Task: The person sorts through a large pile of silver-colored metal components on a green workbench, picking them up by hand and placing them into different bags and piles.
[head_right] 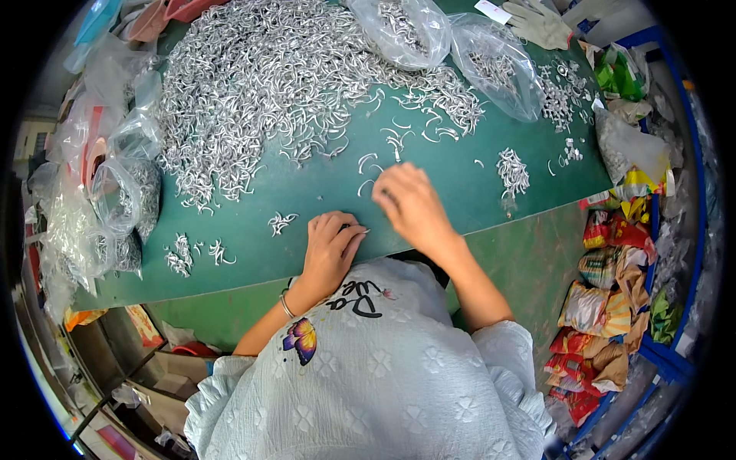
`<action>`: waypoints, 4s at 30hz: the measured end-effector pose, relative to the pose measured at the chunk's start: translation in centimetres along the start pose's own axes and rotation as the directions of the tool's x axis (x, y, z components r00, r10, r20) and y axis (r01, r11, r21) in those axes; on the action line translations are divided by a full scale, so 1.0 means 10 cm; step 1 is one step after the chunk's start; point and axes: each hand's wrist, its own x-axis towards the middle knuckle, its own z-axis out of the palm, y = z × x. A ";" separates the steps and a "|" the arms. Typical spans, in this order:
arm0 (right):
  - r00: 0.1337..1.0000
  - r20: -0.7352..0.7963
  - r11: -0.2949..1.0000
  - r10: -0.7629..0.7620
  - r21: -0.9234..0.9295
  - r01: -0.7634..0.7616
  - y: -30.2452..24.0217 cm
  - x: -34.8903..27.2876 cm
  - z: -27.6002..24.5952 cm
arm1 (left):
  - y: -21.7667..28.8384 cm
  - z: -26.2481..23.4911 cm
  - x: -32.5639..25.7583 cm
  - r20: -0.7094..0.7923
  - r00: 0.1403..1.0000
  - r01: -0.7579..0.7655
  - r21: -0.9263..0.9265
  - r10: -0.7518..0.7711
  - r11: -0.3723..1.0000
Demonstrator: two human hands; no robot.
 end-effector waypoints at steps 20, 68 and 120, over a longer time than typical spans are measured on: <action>0.969 -0.229 0.993 0.096 -0.052 -0.111 0.22 0.14 0.00 | 0.20 -0.07 0.22 0.032 0.999 0.011 -0.009 -0.011 1.000; 0.942 -0.326 0.922 0.073 -0.338 -0.189 0.34 -0.09 0.04 | 0.10 -0.12 0.06 -0.064 0.994 0.087 -0.087 -0.093 0.992; 0.968 -0.166 0.881 0.186 0.465 -0.089 0.47 0.45 -0.07 | 0.14 -0.12 0.31 0.071 0.994 -0.083 0.060 0.078 0.995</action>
